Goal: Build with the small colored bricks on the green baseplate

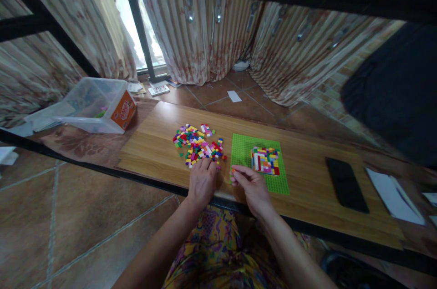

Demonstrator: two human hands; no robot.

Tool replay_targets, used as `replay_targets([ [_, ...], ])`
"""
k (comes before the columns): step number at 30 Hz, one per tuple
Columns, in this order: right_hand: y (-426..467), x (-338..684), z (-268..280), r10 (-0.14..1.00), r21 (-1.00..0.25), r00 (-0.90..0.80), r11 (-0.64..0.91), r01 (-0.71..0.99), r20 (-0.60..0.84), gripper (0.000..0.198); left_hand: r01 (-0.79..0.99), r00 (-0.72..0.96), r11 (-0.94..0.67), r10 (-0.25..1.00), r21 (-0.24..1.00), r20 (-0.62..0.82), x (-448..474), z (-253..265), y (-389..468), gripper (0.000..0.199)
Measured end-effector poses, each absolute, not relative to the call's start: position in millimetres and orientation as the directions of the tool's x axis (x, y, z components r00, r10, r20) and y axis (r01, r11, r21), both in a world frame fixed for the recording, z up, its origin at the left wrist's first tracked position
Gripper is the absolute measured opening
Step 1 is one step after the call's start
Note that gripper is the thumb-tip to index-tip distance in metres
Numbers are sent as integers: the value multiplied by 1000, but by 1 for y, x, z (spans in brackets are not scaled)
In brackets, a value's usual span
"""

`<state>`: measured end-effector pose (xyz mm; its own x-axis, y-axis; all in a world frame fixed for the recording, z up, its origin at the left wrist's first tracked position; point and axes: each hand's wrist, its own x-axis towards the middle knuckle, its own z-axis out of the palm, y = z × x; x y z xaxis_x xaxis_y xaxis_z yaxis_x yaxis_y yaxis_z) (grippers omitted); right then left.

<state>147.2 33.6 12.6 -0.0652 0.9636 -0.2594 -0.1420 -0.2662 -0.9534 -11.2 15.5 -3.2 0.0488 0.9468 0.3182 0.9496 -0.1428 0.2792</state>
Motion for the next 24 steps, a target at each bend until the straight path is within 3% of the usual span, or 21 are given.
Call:
replay_targets([
  [4,32,149,15,963,-949,-75,-267,-170,-258,35,938,27,-135,947,319,320,-11,0,17,16],
  [7,31,150,19,965,-954,-81,-258,-153,-248,33,851,-43,-137,944,507,329,-9,9,14,13],
  [10,31,149,25,968,-956,-91,-246,-163,-233,32,596,-145,-123,955,793,257,-2,21,7,9],
  [13,30,147,34,975,-963,-89,-215,-163,-203,31,289,-197,-101,967,952,163,7,30,1,6],
  [17,29,144,41,986,-977,-67,-163,-139,-155,26,74,-232,-134,961,988,148,14,31,-2,6],
  [24,26,142,47,987,-974,-43,-160,-160,-155,21,111,-276,-235,926,966,257,16,33,-6,7],
])
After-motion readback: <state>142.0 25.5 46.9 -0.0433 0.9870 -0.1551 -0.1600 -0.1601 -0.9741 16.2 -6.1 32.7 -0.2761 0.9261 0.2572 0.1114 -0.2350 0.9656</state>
